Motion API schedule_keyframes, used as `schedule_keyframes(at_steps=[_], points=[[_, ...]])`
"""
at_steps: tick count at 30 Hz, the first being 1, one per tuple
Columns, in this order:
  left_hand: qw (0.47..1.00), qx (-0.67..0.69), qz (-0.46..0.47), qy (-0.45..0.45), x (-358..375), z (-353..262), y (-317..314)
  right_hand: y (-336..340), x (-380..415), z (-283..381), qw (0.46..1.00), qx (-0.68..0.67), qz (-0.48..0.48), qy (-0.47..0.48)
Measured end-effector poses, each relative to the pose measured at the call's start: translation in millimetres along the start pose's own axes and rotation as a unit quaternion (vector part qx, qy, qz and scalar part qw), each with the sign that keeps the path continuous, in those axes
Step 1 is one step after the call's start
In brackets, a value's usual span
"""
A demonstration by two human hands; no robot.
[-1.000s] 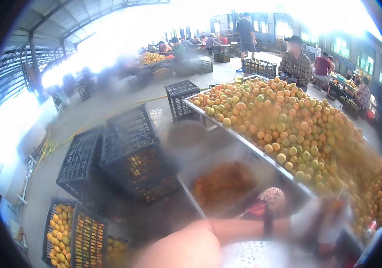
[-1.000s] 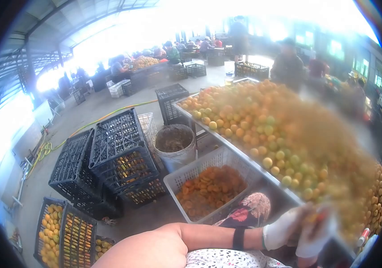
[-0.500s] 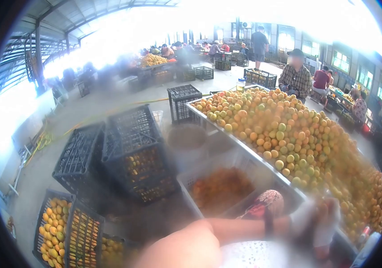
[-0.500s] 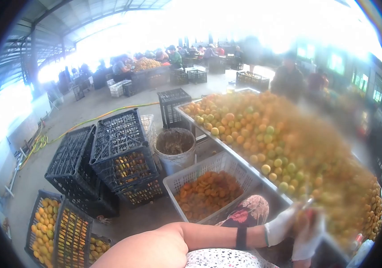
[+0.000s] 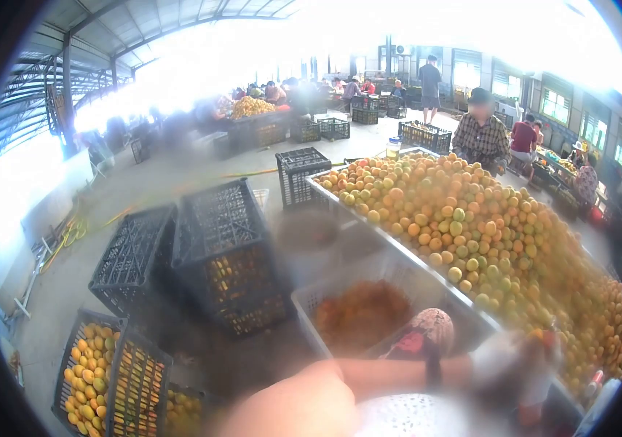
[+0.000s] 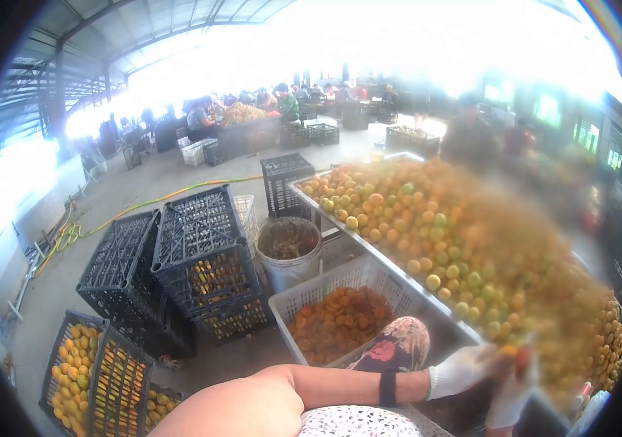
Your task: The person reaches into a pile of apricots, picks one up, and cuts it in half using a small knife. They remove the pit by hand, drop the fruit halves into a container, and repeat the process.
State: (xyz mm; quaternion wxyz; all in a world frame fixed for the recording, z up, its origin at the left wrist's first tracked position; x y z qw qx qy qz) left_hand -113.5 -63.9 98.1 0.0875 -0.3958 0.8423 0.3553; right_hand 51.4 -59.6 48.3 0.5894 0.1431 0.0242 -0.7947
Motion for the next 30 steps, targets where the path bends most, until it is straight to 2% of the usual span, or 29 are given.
schedule_keyframes(at_steps=[1, 2, 3, 4, 5, 6, 8, 9, 10, 11, 12, 13, 14, 15, 16, 17, 18, 19, 21, 22, 24, 25, 27, 29, 30], points=[[0.977, 0.197, -0.078, -0.008, -1.1, 20.6, -16.8, 5.6, -1.8, -6.2, 1.000, -0.001, -0.002, 0.002], [0.910, 0.386, -0.152, -0.014, -1.7, 32.4, -25.6, 12.8, -5.0, -20.2, 0.998, -0.047, 0.041, -0.016], [0.910, 0.387, -0.151, -0.014, -0.5, 26.3, -24.2, 11.6, -4.0, -20.8, 0.992, -0.092, 0.084, -0.033], [0.914, 0.366, -0.167, -0.058, 1.6, 17.2, -21.5, 12.3, -2.6, -20.6, 0.992, -0.092, 0.083, -0.035], [0.915, 0.345, -0.181, -0.101, 3.5, 9.3, -17.4, 13.6, 1.3, -13.1, 0.997, 0.006, 0.055, 0.051], [0.915, 0.347, -0.178, -0.101, 4.1, 12.3, -14.9, 9.4, 8.3, 3.4, 0.985, 0.104, 0.026, 0.136], [0.827, 0.546, -0.135, -0.008, 3.2, 26.8, -21.7, -1.5, 25.6, 36.0, 0.908, 0.300, -0.034, 0.290], [0.802, 0.576, -0.154, 0.040, 8.5, 5.7, -9.4, -2.2, 36.7, 46.5, 0.844, 0.400, -0.062, 0.351], [0.802, 0.582, -0.109, 0.075, 10.1, 3.0, -7.1, 5.0, 27.4, 26.1, 0.993, 0.065, 0.048, 0.092], [0.804, 0.579, -0.109, 0.085, 12.0, 12.7, -9.7, 2.6, 30.1, 1.0, 0.930, -0.301, 0.112, -0.178], [0.806, 0.579, -0.099, 0.069, 11.2, 17.7, -12.2, -18.7, 56.7, 50.1, 0.967, -0.226, -0.002, -0.114], [0.799, 0.585, -0.128, 0.053, 9.2, 31.2, -20.6, -16.8, 50.9, 57.2, 0.991, -0.122, 0.032, -0.054], [0.808, 0.574, -0.104, 0.075, 14.6, 20.1, -11.7, -18.0, 49.6, 66.6, 0.998, 0.010, 0.011, -0.056], [0.797, 0.587, -0.119, 0.075, 13.8, 16.5, -13.4, -23.0, 50.4, 65.8, 0.999, -0.044, 0.002, -0.007], [0.805, 0.577, -0.109, 0.090, 11.9, 17.9, -13.6, -21.7, 49.7, 70.5, 0.998, 0.011, 0.012, 0.058], [0.762, 0.625, -0.109, 0.127, 10.8, 17.7, -17.8, -18.6, 46.9, 57.5, 0.997, -0.015, 0.041, 0.058], [0.791, 0.594, -0.097, 0.108, 9.1, 21.7, -16.3, -18.7, 48.8, 67.0, 0.996, 0.046, 0.019, 0.080], [0.742, 0.638, -0.116, 0.171, 6.4, 15.2, -16.9, -15.6, 47.4, 62.3, 0.997, 0.053, 0.048, 0.002], [0.787, 0.596, -0.102, 0.120, 5.1, 25.1, -17.2, -15.1, 41.0, 63.5, 0.986, 0.122, 0.075, 0.085], [0.783, 0.602, -0.098, 0.124, 2.8, 28.9, -22.6, -9.6, 39.6, 62.0, 0.986, 0.126, 0.072, 0.078], [0.795, 0.564, -0.126, 0.184, -2.2, 38.9, -30.4, -1.7, 37.6, 62.0, 0.974, 0.173, 0.116, 0.095], [0.792, 0.568, -0.121, 0.187, -12.8, 41.7, -26.7, -2.3, 28.2, 63.1, 0.974, 0.177, 0.112, 0.089], [0.760, 0.585, -0.129, 0.252, -20.2, 49.9, -38.6, 3.8, 27.0, 49.5, 0.981, 0.167, 0.090, 0.051], [0.775, 0.578, -0.118, 0.226, -26.3, 78.7, -55.5, 9.1, 23.7, 41.3, 0.976, 0.203, 0.057, 0.043], [0.820, 0.536, -0.080, 0.182, -28.1, 80.6, -57.7, 11.4, 25.1, 37.2, 0.970, 0.236, 0.029, 0.037]])
Point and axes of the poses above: each hand's wrist, its own x-axis away from the middle knuckle, its own y-axis out of the back of the hand, z = x × y, the point moved 4 cm from there along -x, towards the middle knuckle, and after that the axes turned 15 degrees about -y, right-handed, at the moved point
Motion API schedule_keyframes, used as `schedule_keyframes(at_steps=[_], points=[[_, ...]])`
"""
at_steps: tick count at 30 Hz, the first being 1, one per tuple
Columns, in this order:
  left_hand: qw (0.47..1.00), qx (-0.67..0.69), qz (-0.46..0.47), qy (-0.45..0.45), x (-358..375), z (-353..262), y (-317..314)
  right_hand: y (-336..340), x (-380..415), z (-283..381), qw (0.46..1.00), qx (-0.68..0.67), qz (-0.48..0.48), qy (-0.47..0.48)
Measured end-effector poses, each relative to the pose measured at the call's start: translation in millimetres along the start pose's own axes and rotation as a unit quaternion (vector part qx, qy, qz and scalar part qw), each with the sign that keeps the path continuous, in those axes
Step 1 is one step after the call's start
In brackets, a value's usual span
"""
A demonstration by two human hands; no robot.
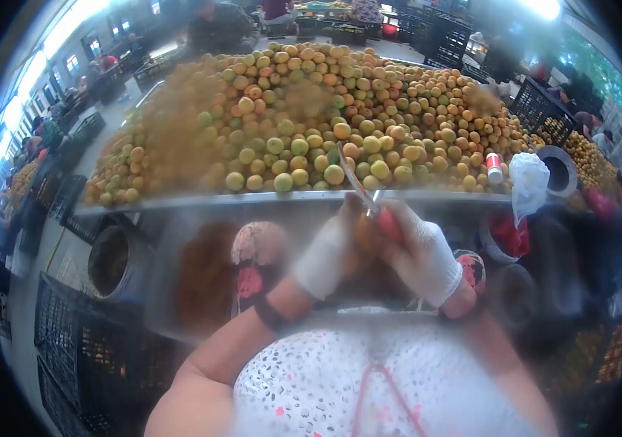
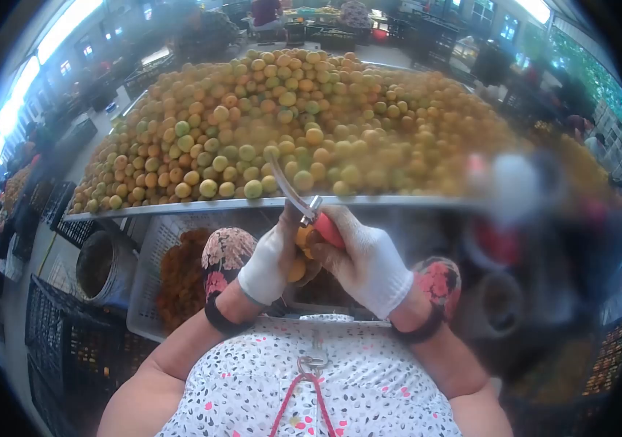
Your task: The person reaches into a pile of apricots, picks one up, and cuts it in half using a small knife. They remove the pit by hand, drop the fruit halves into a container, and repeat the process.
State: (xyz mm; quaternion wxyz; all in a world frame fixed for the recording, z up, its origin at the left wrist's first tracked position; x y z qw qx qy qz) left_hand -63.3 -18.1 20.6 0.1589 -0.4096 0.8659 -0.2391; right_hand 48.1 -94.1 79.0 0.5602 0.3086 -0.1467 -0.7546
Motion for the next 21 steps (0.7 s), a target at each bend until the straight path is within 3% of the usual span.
schedule_keyframes(at_steps=[2, 7, 9, 11, 12, 13, 16, 19, 20, 21], points=[[0.994, -0.052, 0.093, -0.001, -17.6, 19.6, 22.0, -0.3, -5.2, -10.9, 0.999, -0.002, -0.009, -0.031], [0.981, -0.154, 0.117, -0.024, -30.0, 33.4, 10.6, -3.8, -17.3, -45.3, 0.995, 0.024, -0.013, -0.096], [0.975, -0.160, 0.149, -0.044, -36.1, 36.3, 5.6, -3.7, -20.6, -61.5, 0.984, -0.057, -0.045, -0.161], [0.956, -0.236, 0.154, -0.082, -42.8, 38.8, 4.5, -3.9, -22.4, -66.6, 0.983, -0.071, -0.071, -0.156], [0.961, -0.226, 0.156, -0.028, -46.0, 38.2, 7.0, -3.3, -21.3, -68.7, 0.981, -0.086, -0.094, -0.148], [0.978, -0.156, 0.138, 0.026, -47.8, 39.0, 8.8, -3.9, -21.2, -71.7, 0.979, -0.087, -0.096, -0.155], [0.956, -0.260, 0.134, 0.022, -51.3, 28.1, 26.0, -2.0, -23.7, -87.9, 0.961, -0.180, -0.105, -0.184], [0.929, -0.341, 0.144, -0.012, -50.6, 5.6, 59.7, 6.2, -21.6, -107.9, 0.955, -0.188, -0.099, -0.206], [0.942, -0.325, 0.081, 0.010, -47.8, -7.1, 70.5, 16.8, -21.7, -94.5, 0.968, -0.058, -0.092, -0.225], [0.951, -0.308, 0.017, 0.031, -45.1, -18.0, 83.0, 17.1, -19.8, -99.1, 0.967, -0.063, -0.093, -0.228]])
Point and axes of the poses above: each hand's wrist, its own x-axis away from the middle knuckle, its own y-axis out of the back of the hand, z = x × y, the point moved 4 cm from there along -x, towards the middle knuckle, and after that the axes turned 15 degrees about -y, right-handed, at the moved point
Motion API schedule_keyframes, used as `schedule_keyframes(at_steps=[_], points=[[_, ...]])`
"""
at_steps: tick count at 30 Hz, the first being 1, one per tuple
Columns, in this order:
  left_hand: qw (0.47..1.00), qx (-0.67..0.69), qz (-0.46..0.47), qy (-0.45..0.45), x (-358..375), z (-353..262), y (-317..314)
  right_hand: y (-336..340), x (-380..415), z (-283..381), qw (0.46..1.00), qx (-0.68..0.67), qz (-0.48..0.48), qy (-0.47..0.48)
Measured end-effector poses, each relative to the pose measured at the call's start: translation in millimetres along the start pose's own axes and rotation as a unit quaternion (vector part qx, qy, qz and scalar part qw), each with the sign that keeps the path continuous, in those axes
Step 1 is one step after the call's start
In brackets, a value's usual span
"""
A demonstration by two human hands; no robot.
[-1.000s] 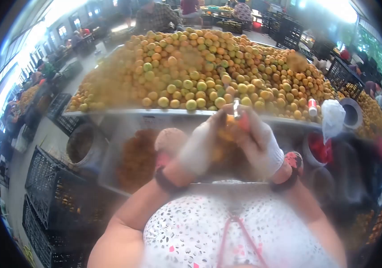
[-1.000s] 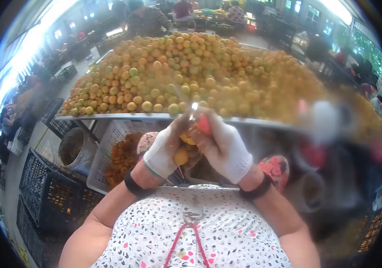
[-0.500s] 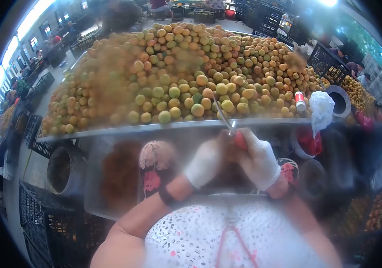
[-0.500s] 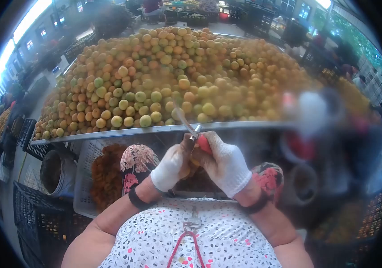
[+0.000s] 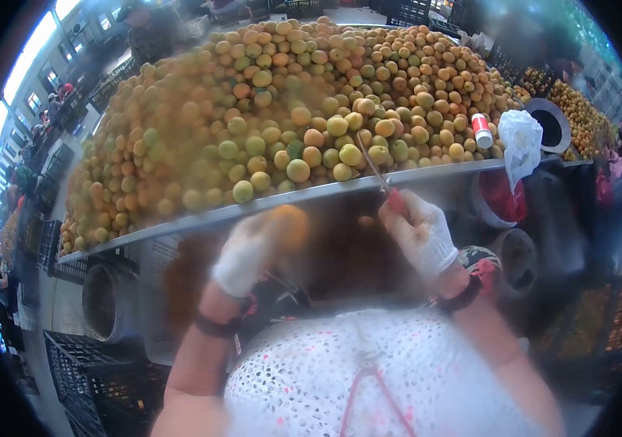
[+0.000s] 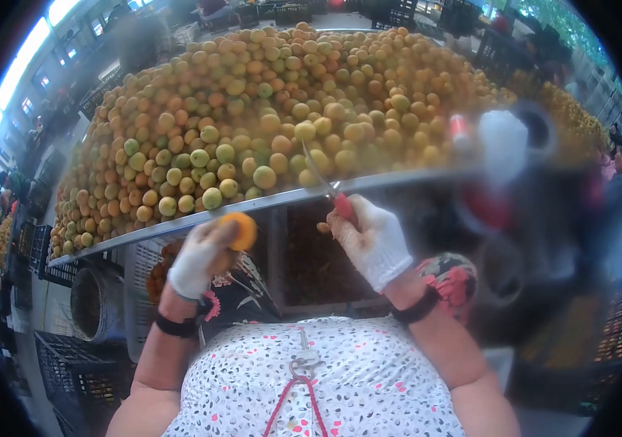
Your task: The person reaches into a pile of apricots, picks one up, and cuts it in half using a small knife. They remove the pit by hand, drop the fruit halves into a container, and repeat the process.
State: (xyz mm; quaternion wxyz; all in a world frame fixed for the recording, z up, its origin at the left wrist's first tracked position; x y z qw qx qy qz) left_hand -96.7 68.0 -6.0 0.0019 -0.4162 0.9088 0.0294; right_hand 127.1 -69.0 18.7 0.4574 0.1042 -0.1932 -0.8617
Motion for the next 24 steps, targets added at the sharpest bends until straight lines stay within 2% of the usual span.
schedule_keyframes(at_steps=[2, 4, 6, 8, 10, 11, 12, 13, 14, 16, 17, 18, 19, 20, 22, 24], points=[[0.997, -0.010, -0.082, 0.006, 8.5, 3.8, 40.6, 1.7, -2.7, -11.4, 0.999, 0.023, 0.004, -0.040], [0.982, -0.125, -0.120, -0.078, 18.1, 24.6, 105.6, 6.2, -4.6, -19.4, 0.999, 0.013, 0.011, -0.048], [0.919, -0.301, -0.160, -0.200, 34.8, 80.3, 206.0, 10.4, -6.3, -27.7, 0.998, 0.001, 0.015, -0.055], [0.925, -0.322, -0.170, -0.110, 68.3, 86.4, 274.2, 17.4, -7.2, -36.7, 0.998, -0.001, -0.004, -0.060], [0.880, -0.389, -0.267, 0.062, 97.6, 124.3, 364.7, 22.4, -10.1, -45.2, 0.998, -0.024, -0.004, -0.061], [0.808, -0.515, -0.237, 0.159, 100.4, 116.0, 369.7, 23.6, -11.2, -48.8, 0.997, -0.042, 0.002, -0.061], [0.712, -0.625, -0.201, 0.250, 101.6, 107.4, 375.8, 25.6, -12.7, -51.5, 0.997, -0.045, -0.003, -0.061], [0.705, -0.649, -0.243, 0.153, 96.5, 112.4, 393.1, 26.8, -14.6, -53.5, 0.997, -0.052, 0.003, -0.064], [0.690, -0.699, -0.166, 0.095, 73.0, 57.8, 326.7, 26.6, -14.9, -55.2, 0.996, -0.058, 0.011, -0.068], [0.790, -0.546, -0.264, -0.096, 17.6, 40.0, 305.3, 24.9, -19.6, -61.6, 0.995, -0.066, 0.010, -0.071], [0.814, -0.468, -0.307, -0.153, -18.3, 33.8, 274.6, 23.4, -23.2, -64.2, 0.994, -0.075, 0.010, -0.074], [0.764, -0.562, -0.157, -0.274, -52.1, 7.1, 212.3, 22.3, -27.6, -66.6, 0.994, -0.076, 0.012, -0.076], [0.765, -0.594, -0.085, -0.235, -78.6, -21.8, 145.3, 21.5, -30.8, -68.8, 0.995, -0.070, 0.012, -0.075], [0.862, -0.432, -0.119, -0.238, -113.7, -2.6, 126.3, 20.7, -33.8, -70.7, 0.995, -0.064, 0.012, -0.074], [0.833, -0.505, 0.009, -0.225, -163.5, 8.4, 52.8, 22.1, -37.7, -70.4, 0.993, -0.059, 0.019, -0.102], [0.756, -0.567, 0.079, -0.317, -191.0, 10.5, -7.6, 23.1, -44.1, -76.5, 0.990, -0.053, 0.022, -0.126]])
Point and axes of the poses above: each hand's wrist, its own x-axis away from the middle knuckle, its own y-axis out of the back of the hand, z = x × y, the point moved 4 cm from there along -x, towards the middle knuckle, and after that the axes turned 15 degrees about -y, right-handed, at the moved point
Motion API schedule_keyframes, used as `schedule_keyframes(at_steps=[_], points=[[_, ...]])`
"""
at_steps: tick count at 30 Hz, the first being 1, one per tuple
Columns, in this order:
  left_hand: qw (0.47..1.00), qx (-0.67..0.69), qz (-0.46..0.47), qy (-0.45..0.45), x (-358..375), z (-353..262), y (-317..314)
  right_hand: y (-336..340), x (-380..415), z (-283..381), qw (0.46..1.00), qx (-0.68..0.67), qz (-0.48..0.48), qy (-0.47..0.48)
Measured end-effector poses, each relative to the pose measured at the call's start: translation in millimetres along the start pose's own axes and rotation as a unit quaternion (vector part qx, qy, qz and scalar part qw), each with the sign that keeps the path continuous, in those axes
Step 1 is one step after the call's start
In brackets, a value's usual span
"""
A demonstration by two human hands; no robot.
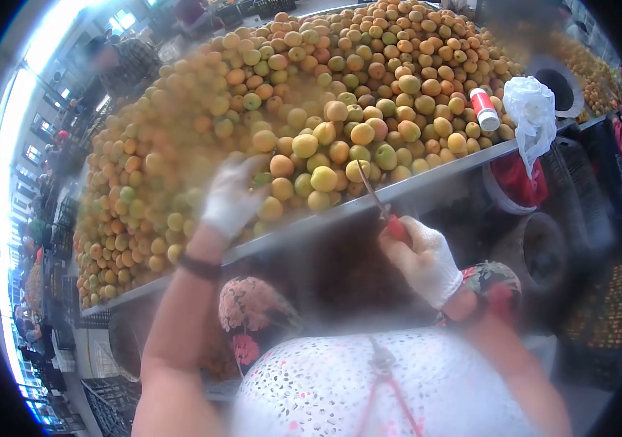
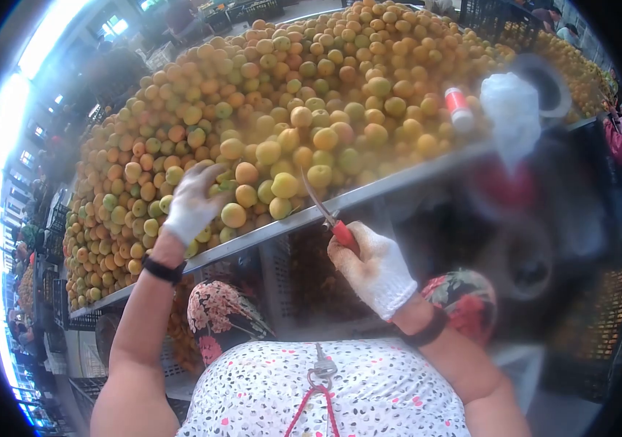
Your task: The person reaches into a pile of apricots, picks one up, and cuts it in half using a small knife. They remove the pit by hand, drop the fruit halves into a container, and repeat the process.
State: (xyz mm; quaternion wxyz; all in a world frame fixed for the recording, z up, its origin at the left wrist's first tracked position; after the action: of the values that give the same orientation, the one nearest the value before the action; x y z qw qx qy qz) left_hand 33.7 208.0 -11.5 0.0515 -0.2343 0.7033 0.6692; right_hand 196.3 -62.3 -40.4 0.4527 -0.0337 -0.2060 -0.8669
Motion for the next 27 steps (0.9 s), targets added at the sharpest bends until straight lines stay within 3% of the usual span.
schedule_keyframes(at_steps=[3, 5, 6, 9, 11, 12, 13, 14, 15, 17, 20, 26, 27], points=[[0.996, -0.034, 0.080, -0.012, -40.9, 6.1, -45.5, 1.7, -8.8, -9.0, 1.000, 0.004, -0.009, 0.015], [0.973, -0.072, 0.209, 0.060, -51.0, 12.8, -69.4, 1.1, -12.2, -16.1, 1.000, -0.020, -0.002, 0.016], [0.973, -0.071, 0.211, 0.058, -53.6, 16.1, -75.8, 2.0, -12.6, -16.4, 1.000, -0.021, -0.004, 0.014], [0.985, -0.046, 0.156, 0.050, -52.0, 26.4, -71.2, 2.8, -11.9, -10.1, 1.000, -0.022, 0.001, 0.020], [0.966, 0.231, 0.001, 0.117, -41.4, 23.3, -49.8, 6.8, -11.5, -10.8, 0.992, -0.119, 0.004, -0.036], [0.966, 0.229, 0.002, 0.117, -36.3, 14.6, -39.7, 8.6, -8.9, -8.2, 0.992, -0.121, 0.004, -0.035], [0.896, 0.408, -0.047, 0.170, -27.0, 4.7, -29.7, 9.6, -4.9, -1.8, 0.993, -0.114, 0.016, 0.004], [0.787, 0.570, -0.097, 0.216, -17.1, -7.1, -20.6, 9.3, -1.1, 4.3, 0.993, -0.105, 0.029, 0.045], [0.788, 0.568, -0.100, 0.215, -10.0, -23.3, -11.6, 7.9, 1.8, 7.8, 0.993, -0.105, 0.031, 0.048], [0.623, 0.721, -0.177, 0.244, 3.4, -62.2, -5.7, -0.2, 11.2, 14.1, 0.977, -0.179, 0.105, 0.044], [0.615, 0.744, -0.115, 0.236, 21.7, -101.4, 1.6, -8.4, 30.2, 24.6, 0.974, -0.166, 0.137, 0.074], [0.615, 0.745, -0.120, 0.228, 34.8, -162.8, 25.5, -23.5, 52.6, 24.8, 0.959, -0.222, 0.127, 0.120], [0.636, 0.737, -0.108, 0.200, 37.2, -165.6, 29.9, -22.1, 57.3, 29.3, 0.958, -0.226, 0.119, 0.131]])
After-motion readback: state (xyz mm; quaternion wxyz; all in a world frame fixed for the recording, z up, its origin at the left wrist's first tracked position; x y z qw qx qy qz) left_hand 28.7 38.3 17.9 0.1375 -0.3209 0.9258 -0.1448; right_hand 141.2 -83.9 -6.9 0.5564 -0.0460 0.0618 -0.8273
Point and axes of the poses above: each hand's wrist, its own x-axis away from the middle knuckle, its own y-axis out of the back of the hand, z = x × y, the point moved 4 cm from there along -x, towards the middle knuckle, and after that the axes turned 15 degrees about -y, right-handed, at the moved point
